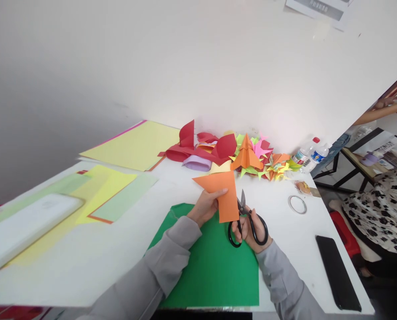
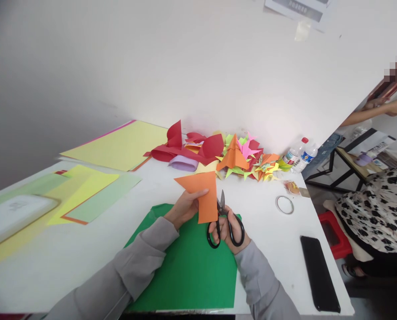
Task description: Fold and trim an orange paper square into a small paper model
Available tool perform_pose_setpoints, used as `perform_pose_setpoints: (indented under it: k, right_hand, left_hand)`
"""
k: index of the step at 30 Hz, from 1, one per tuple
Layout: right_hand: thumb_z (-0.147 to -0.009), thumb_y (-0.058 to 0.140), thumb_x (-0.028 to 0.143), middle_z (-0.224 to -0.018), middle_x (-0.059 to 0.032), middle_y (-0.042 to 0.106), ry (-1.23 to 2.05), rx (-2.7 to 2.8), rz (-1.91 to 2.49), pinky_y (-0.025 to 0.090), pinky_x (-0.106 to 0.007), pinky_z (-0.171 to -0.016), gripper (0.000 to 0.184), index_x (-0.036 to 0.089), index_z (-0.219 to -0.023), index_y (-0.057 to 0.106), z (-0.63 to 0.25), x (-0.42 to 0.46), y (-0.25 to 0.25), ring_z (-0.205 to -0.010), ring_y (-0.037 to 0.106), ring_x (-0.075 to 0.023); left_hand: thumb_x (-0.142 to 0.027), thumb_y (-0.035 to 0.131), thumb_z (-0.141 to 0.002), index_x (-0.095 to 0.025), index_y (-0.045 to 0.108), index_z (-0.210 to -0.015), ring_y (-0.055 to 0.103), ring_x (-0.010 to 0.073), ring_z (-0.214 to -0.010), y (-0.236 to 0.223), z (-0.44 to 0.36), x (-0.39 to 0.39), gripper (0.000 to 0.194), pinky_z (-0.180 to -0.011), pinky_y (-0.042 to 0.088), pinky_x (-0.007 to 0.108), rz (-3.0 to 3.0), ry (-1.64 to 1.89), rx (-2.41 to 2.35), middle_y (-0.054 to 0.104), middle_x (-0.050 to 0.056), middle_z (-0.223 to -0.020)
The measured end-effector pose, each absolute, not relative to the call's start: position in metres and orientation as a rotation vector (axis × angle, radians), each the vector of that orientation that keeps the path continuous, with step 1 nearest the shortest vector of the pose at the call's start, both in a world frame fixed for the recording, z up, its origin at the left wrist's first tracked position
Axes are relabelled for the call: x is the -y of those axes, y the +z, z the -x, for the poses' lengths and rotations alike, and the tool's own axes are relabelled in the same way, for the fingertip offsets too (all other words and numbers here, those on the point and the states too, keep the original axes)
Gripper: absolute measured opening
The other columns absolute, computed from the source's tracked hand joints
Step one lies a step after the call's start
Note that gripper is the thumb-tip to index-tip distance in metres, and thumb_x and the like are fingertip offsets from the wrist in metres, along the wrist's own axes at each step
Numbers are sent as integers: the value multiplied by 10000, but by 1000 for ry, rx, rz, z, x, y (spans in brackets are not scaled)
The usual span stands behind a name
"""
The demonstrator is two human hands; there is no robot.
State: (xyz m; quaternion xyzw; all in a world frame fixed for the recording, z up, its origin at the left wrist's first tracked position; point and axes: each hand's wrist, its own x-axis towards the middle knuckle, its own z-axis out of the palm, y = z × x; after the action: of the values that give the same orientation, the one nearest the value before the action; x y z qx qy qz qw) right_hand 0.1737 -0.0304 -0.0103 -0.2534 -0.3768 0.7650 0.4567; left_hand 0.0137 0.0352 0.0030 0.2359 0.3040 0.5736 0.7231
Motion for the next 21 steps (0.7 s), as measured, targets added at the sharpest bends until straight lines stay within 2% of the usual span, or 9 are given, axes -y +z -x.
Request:
perform_pose_setpoints:
  k: [10, 18, 21]
  right_hand:
    - [-803, 473, 665, -629, 7, 634, 1842, 953, 635, 370, -222, -380, 595, 201, -1175, 476, -171, 31, -9, -396, 493, -115]
    - [-817, 427, 677, -623, 4, 629, 1781, 991, 648, 344, -222, -356, 630, 183, -1206, 457, -170, 31, -8, -377, 472, -113]
    - [-805, 449, 678, -622, 2, 632, 1783, 981, 654, 346, -224, -359, 606, 187, -1158, 483, -170, 32, -7, -380, 477, -115]
  left_hand:
    - [-158, 808, -585, -112, 649, -852, 649, 158, -669, 6, -18, -31, 314, -639, 559, 283, -528, 1258, -679, 702, 40, -797]
    - [-152, 794, -592, -111, 660, -872, 661, 184, -692, 7, -16, -33, 312, -641, 555, 299, -502, 1274, -691, 715, 63, -830]
    - [-158, 791, -595, -106, 658, -868, 664, 190, -674, 8, -15, -32, 308, -625, 553, 301, -507, 1266, -695, 716, 66, -805]
